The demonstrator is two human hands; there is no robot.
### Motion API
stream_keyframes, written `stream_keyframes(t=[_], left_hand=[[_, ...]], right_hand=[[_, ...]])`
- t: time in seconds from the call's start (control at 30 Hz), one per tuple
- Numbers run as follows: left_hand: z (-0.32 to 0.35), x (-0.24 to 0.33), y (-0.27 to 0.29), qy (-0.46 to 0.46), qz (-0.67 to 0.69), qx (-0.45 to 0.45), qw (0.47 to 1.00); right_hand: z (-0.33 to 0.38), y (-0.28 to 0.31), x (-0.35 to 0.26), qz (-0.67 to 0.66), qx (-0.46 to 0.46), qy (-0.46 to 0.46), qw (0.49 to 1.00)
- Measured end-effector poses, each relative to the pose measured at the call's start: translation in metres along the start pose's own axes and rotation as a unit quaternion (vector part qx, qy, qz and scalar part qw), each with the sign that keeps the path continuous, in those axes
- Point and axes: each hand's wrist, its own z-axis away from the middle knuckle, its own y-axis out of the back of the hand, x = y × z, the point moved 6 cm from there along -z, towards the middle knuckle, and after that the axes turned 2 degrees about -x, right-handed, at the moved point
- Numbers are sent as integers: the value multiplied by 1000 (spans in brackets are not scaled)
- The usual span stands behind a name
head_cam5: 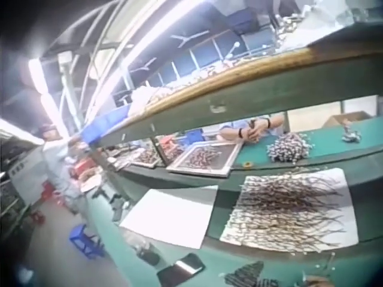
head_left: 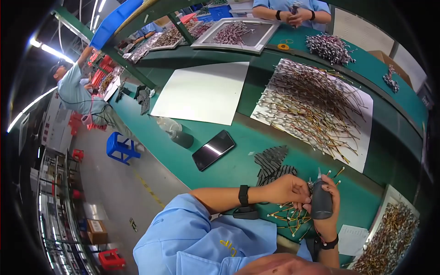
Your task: The person picks up a wire assembly from a pile, applies liquid from a squeeze bottle to the metal component, and places it onto a white board. This process is repeated for several assemblies, occasionally moving a cloth to reach more items.
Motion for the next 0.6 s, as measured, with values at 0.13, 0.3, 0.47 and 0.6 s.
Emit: stream_keyframes(t=[0.13, 0.3, 0.47, 0.6], left_hand=[[1, 5, 4, -41, 6, -18, 999], [9, 42, 4, -235, -273, 8, 933], [2, 23, 7, -178, -101, -23, 979], [-4, 17, 12, -154, -2, -44, 987]], right_hand=[[-1, 3, 5, 35, 13, 27, 999], [0, 12, 8, -53, 57, -32, 996], [-4, 7, 4, -121, 66, -45, 989], [-6, 5, 7, -139, 70, -57, 986]])
